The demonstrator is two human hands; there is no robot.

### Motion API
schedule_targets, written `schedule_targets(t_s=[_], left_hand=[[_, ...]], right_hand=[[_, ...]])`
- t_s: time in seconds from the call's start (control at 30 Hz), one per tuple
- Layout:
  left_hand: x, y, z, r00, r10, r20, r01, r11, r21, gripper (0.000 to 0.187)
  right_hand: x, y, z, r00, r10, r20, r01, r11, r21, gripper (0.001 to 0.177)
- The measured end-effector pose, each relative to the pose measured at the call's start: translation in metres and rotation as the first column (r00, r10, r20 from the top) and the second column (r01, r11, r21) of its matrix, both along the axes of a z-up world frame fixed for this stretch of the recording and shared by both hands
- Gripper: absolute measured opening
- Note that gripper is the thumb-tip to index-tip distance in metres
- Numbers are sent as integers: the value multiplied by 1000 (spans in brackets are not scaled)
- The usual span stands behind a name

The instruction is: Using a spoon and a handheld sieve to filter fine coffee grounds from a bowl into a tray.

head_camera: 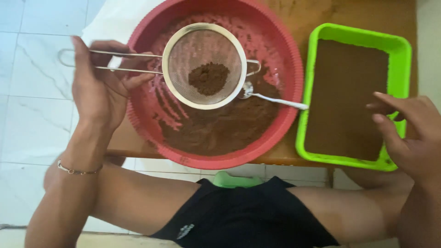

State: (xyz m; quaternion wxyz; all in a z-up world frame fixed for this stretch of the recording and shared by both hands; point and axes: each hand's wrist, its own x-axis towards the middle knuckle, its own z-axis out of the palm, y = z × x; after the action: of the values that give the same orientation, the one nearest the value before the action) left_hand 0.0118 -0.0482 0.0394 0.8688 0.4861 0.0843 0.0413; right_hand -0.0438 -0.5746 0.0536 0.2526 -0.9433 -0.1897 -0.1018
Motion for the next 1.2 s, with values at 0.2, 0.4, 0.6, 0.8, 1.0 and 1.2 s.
schedule_targets(t_s=[0.2,0.4,0.6,0.8,1.0,1.2], left_hand=[[-13,-36,4,994,-6,-109,14,997,72,48],[-41,-59,-20,994,103,-31,-102,994,27,47],[-62,-72,-5,991,135,3,-135,988,-81,40],[-73,-101,-3,983,183,5,-182,982,-41,44],[-64,-134,-7,987,142,73,-129,979,-160,42],[-42,-172,-5,996,92,15,-88,978,-187,47]], right_hand=[[-3,-95,-47,984,-173,-32,175,963,204,34],[-24,-105,-71,967,-255,-2,250,944,214,37],[-29,-95,-58,985,-174,-3,170,957,234,38],[-36,-94,-55,981,-195,-10,195,973,126,40],[-36,-91,-49,983,-181,-31,184,976,120,41],[-38,-93,-37,976,-206,-78,214,968,128,43]])
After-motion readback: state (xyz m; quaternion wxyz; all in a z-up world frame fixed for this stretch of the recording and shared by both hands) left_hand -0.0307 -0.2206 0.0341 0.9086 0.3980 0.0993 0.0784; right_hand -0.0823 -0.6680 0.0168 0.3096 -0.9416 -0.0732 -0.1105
